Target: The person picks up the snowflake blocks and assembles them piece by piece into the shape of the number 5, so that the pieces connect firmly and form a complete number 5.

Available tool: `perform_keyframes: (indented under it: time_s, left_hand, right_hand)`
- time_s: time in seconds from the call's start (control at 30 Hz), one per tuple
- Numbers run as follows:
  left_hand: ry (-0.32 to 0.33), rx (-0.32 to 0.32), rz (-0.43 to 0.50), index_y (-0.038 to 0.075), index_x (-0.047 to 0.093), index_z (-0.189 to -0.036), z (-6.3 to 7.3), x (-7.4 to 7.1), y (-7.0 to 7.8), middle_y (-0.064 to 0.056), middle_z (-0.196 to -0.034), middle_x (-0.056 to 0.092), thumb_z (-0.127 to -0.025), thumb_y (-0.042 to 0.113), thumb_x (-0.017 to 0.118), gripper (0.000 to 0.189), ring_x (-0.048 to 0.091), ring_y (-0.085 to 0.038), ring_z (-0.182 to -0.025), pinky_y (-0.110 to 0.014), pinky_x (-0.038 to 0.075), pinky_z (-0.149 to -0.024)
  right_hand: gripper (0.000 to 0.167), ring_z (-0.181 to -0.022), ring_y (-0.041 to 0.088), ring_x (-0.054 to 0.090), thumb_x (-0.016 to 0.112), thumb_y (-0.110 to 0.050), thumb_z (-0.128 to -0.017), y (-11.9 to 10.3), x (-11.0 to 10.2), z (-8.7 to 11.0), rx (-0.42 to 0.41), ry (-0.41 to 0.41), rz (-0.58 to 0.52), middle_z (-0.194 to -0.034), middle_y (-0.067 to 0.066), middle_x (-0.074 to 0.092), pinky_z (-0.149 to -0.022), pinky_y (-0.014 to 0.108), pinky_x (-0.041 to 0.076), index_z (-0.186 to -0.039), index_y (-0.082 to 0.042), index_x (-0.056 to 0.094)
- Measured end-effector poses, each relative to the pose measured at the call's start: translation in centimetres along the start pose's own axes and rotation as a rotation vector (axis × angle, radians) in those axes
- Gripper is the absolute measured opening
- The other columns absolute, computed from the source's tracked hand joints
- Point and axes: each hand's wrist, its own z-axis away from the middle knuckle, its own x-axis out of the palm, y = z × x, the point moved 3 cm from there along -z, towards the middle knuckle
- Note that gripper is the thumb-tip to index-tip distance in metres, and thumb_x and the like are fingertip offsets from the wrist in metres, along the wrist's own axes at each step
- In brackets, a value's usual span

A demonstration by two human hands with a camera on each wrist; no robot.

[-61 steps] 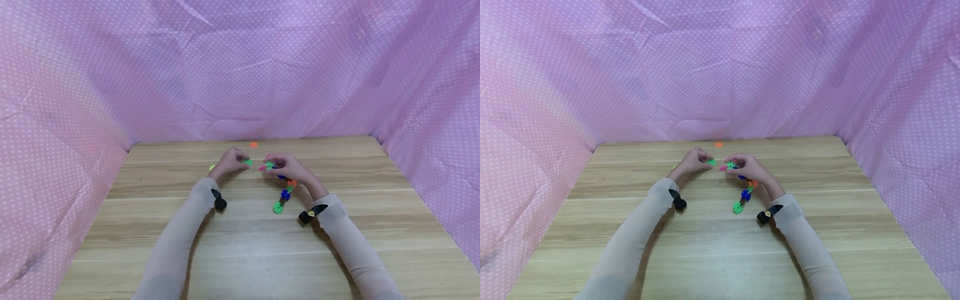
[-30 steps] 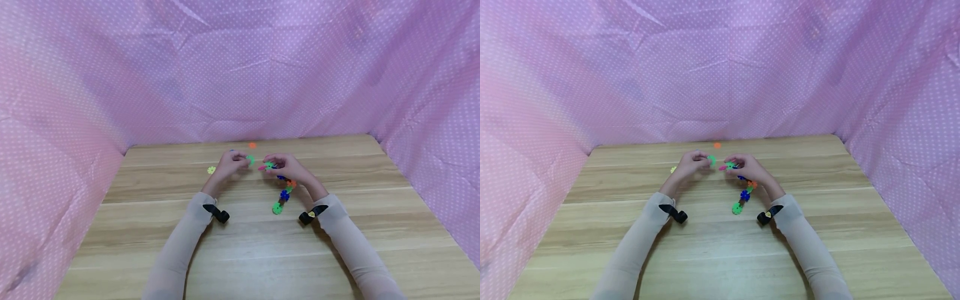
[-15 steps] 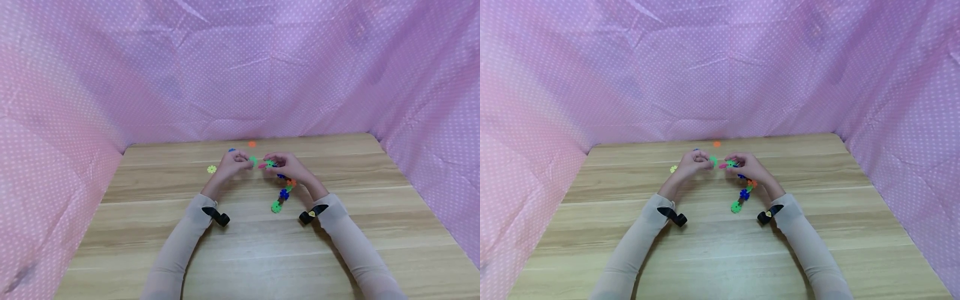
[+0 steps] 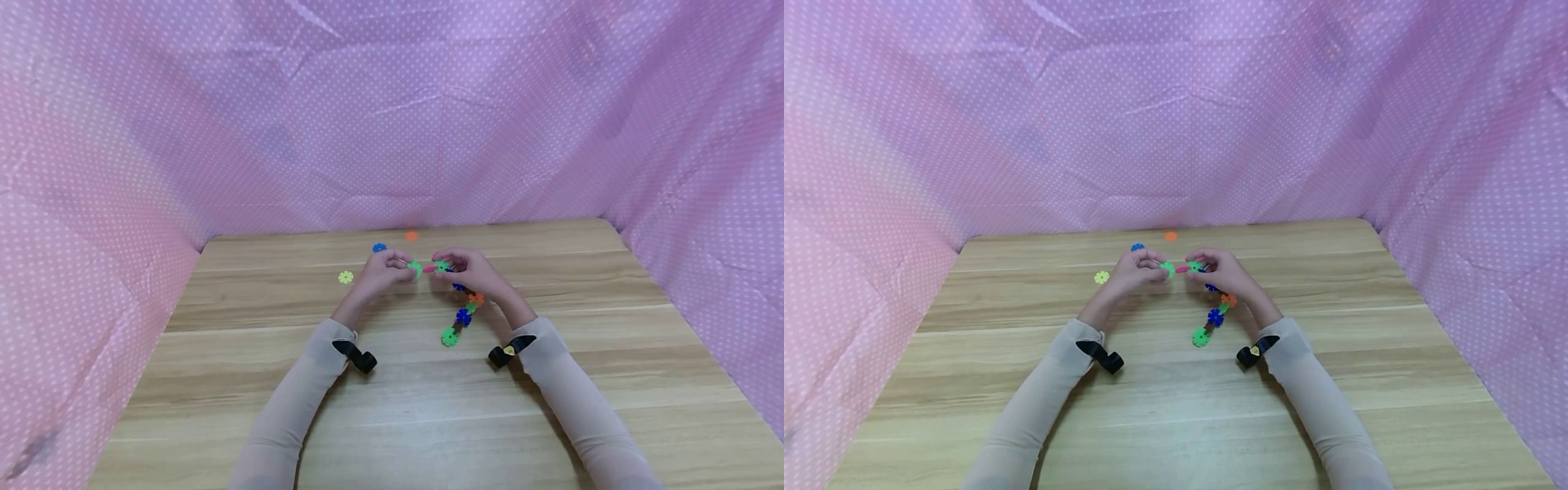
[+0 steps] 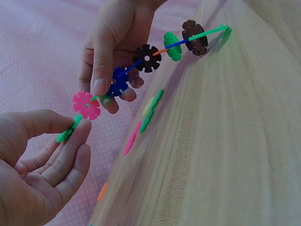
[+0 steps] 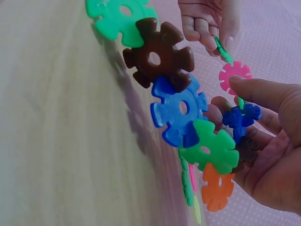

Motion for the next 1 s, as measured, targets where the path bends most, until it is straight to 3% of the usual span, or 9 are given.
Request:
perform_keyframes:
  time_s: [0.2, 0.4, 0.6, 0.7, 0.87, 1.0]
  left_hand:
    - [0.017, 0.006, 0.024, -0.002, 0.062, -0.109, 0.0, 0.2, 0.0, -0.004, -0.085, 0.069, -0.089, -0.003, 0.074, 0.023, 0.077, -0.028, -0.084, -0.043, 0.062, -0.087]
    - [-0.008, 0.006, 0.027, -0.006, 0.062, -0.12, 0.0, 0.7, 0.1, -0.007, -0.089, 0.071, -0.091, -0.003, 0.072, 0.031, 0.077, -0.026, -0.083, -0.051, 0.06, -0.091]
    - [0.0, 0.001, -0.011, -0.004, 0.067, -0.119, 0.1, 0.9, 0.0, -0.016, -0.099, 0.075, -0.093, 0.002, 0.071, 0.027, 0.074, -0.039, -0.096, -0.051, 0.06, -0.092]
    - [0.014, 0.009, -0.045, -0.001, 0.07, -0.114, 0.2, 0.8, -0.1, -0.018, -0.1, 0.076, -0.093, 0.003, 0.072, 0.022, 0.075, -0.034, -0.093, -0.05, 0.06, -0.091]
    - [0.028, 0.034, -0.066, -0.001, 0.072, -0.111, 0.1, 0.7, -0.2, -0.017, -0.098, 0.077, -0.092, 0.002, 0.073, 0.02, 0.072, -0.015, -0.081, -0.05, 0.061, -0.09]
    - [0.041, 0.033, -0.048, -0.001, 0.073, -0.111, -0.1, 0.7, -0.4, -0.014, -0.096, 0.077, -0.091, 0.002, 0.073, 0.02, 0.07, -0.011, -0.079, -0.048, 0.061, -0.089]
  right_hand:
    - [0.04, -0.087, 0.022, 0.064, 0.071, -0.003, -0.094, -0.2, 0.0, 0.1, -0.004, 0.004, -0.019, -0.112, 0.028, 0.069, -0.071, 0.019, 0.053, -0.131, 0.009, 0.061]
    - [0.038, -0.086, 0.021, 0.064, 0.071, -0.002, -0.094, -0.4, 0.1, 0.2, -0.009, 0.006, -0.006, -0.111, 0.028, 0.069, -0.071, 0.018, 0.053, -0.129, 0.009, 0.061]
    - [0.039, -0.087, 0.02, 0.064, 0.071, -0.002, -0.094, -0.1, 0.2, 0.0, 0.019, 0.021, -0.012, -0.11, 0.028, 0.069, -0.071, 0.017, 0.052, -0.13, 0.009, 0.061]
    - [0.039, -0.087, 0.023, 0.065, 0.07, -0.003, -0.095, 0.9, 0.2, -0.4, 0.016, 0.029, -0.024, -0.109, 0.027, 0.068, -0.07, 0.018, 0.052, -0.131, 0.009, 0.061]
    - [0.036, -0.085, 0.037, 0.066, 0.068, -0.01, -0.098, 2.8, 0.2, -1.1, -0.012, 0.032, -0.071, -0.108, 0.03, 0.069, -0.065, 0.021, 0.053, -0.131, 0.005, 0.062]
    - [0.032, -0.087, 0.037, 0.068, 0.068, -0.014, -0.099, 3.1, 0.2, -1.2, -0.038, 0.029, -0.07, -0.111, 0.026, 0.071, -0.067, 0.021, 0.056, -0.128, -0.001, 0.066]
